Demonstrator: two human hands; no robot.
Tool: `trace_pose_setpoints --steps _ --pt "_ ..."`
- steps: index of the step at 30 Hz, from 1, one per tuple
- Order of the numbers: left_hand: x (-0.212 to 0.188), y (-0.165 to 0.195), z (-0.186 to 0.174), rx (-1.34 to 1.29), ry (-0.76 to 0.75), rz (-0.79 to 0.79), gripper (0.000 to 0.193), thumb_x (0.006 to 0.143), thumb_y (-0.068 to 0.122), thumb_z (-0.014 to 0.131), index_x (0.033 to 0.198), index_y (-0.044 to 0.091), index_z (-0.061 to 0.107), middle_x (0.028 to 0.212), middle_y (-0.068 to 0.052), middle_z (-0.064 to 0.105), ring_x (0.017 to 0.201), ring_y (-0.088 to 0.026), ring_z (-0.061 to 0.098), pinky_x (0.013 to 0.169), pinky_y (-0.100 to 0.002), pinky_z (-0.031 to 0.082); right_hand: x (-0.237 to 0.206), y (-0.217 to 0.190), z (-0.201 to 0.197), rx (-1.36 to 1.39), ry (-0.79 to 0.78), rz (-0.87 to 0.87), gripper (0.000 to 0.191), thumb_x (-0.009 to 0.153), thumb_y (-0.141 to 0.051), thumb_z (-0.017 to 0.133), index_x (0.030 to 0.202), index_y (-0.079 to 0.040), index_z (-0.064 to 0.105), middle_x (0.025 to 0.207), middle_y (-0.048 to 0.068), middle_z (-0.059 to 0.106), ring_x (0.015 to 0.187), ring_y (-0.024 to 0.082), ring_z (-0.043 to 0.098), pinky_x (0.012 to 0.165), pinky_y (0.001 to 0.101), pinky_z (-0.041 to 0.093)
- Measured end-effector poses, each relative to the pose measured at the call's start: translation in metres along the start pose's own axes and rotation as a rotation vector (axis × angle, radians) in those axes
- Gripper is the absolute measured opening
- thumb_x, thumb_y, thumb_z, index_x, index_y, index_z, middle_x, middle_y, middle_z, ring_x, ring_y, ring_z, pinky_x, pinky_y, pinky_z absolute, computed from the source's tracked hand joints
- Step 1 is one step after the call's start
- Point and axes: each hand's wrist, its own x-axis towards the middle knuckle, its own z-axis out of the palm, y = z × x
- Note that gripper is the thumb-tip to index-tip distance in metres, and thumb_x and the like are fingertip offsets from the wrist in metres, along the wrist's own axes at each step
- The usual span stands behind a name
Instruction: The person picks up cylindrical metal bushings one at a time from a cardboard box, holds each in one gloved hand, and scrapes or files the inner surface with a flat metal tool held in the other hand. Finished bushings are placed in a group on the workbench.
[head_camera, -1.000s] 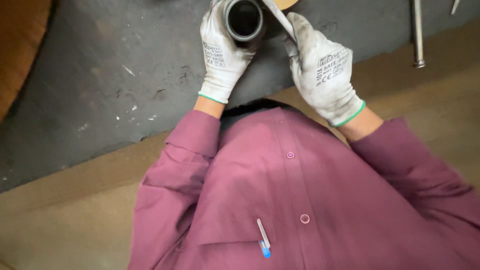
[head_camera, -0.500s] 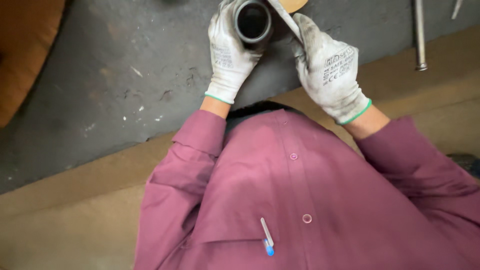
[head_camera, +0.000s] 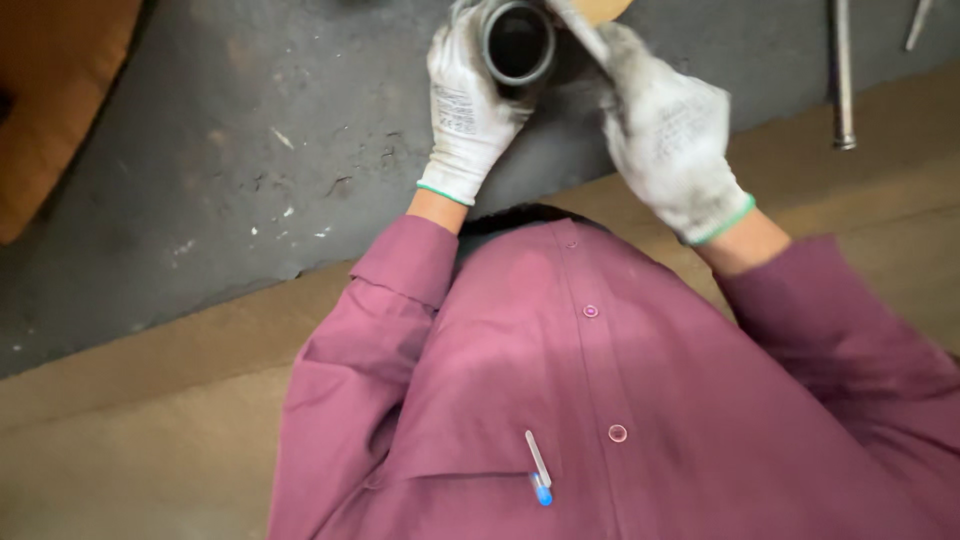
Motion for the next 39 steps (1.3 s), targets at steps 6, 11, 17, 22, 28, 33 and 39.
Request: trace_pose_setpoints --steps 6,11,17,22,28,33,39 --pt "-0.001 0.0 0.0 -0.013 -0.019 -0.014 0.067 0.078 0.025 0.093 0.13 0.005 0.054 0.124 -0.014 0.064 0.121 -0.04 0.06 0.108 -0.05 0.046 -0.002 0.003 0.005 -0.032 0.101 0.07 0.036 0.108 -0.003 0.07 0.14 0.002 0.056 0.112 0.018 0.071 0.093 0.035 0.072 0.084 0.0426 0.059" --pt "-0.003 -0.003 0.002 0.006 -0.002 0.022 0.07 0.077 0.024 0.093 0.131 0.006 0.053 0.125 -0.014 0.064 0.12 -0.042 0.059 0.107 -0.049 0.045 0.001 0.01 0.002 -0.012 0.081 -0.011 0.041 0.104 0.003 0.068 0.142 0.004 0.053 0.118 0.022 0.071 0.097 0.039 0.071 0.08 0.043 0.058" --pt "-0.002 -0.005 0.002 -0.001 0.002 0.004 0.07 0.077 0.024 0.094 0.131 0.006 0.053 0.126 -0.015 0.063 0.118 -0.04 0.059 0.106 -0.049 0.046 -0.003 0.01 0.005 -0.024 0.102 -0.012 0.044 0.102 0.005 0.062 0.144 0.004 0.049 0.119 0.022 0.069 0.095 0.038 0.07 0.08 0.0409 0.058" --pt "-0.001 -0.004 0.0 -0.005 -0.016 -0.001 0.073 0.072 0.022 0.094 0.13 0.005 0.053 0.127 -0.016 0.061 0.118 -0.042 0.058 0.105 -0.05 0.047 0.0 0.01 0.005 -0.043 0.06 0.042 0.038 0.109 -0.001 0.069 0.142 0.002 0.052 0.108 0.02 0.07 0.091 0.039 0.07 0.076 0.0428 0.056" --pt "0.003 -0.002 0.0 -0.028 -0.042 -0.029 0.07 0.074 0.023 0.095 0.129 0.009 0.055 0.125 -0.013 0.063 0.118 -0.039 0.06 0.106 -0.048 0.048 0.006 0.008 -0.003 -0.013 0.007 0.045 0.046 0.102 0.002 0.068 0.145 0.002 0.053 0.102 0.019 0.069 0.088 0.039 0.069 0.076 0.0445 0.055" --pt "0.002 0.0 0.0 -0.028 -0.01 0.019 0.067 0.075 0.022 0.093 0.128 0.009 0.055 0.123 -0.011 0.063 0.12 -0.038 0.06 0.107 -0.048 0.046 0.014 0.007 -0.007 0.013 0.144 -0.034 0.044 0.105 0.003 0.067 0.145 0.002 0.049 0.106 0.019 0.07 0.088 0.038 0.068 0.073 0.0439 0.054" --pt "0.001 -0.002 -0.001 -0.027 -0.026 0.0 0.067 0.078 0.025 0.094 0.129 0.007 0.055 0.125 -0.012 0.063 0.12 -0.039 0.059 0.106 -0.049 0.046 0.017 0.005 -0.011 -0.017 0.047 0.05 0.042 0.103 0.001 0.065 0.143 -0.001 0.055 0.096 0.018 0.068 0.086 0.038 0.068 0.073 0.0441 0.053"
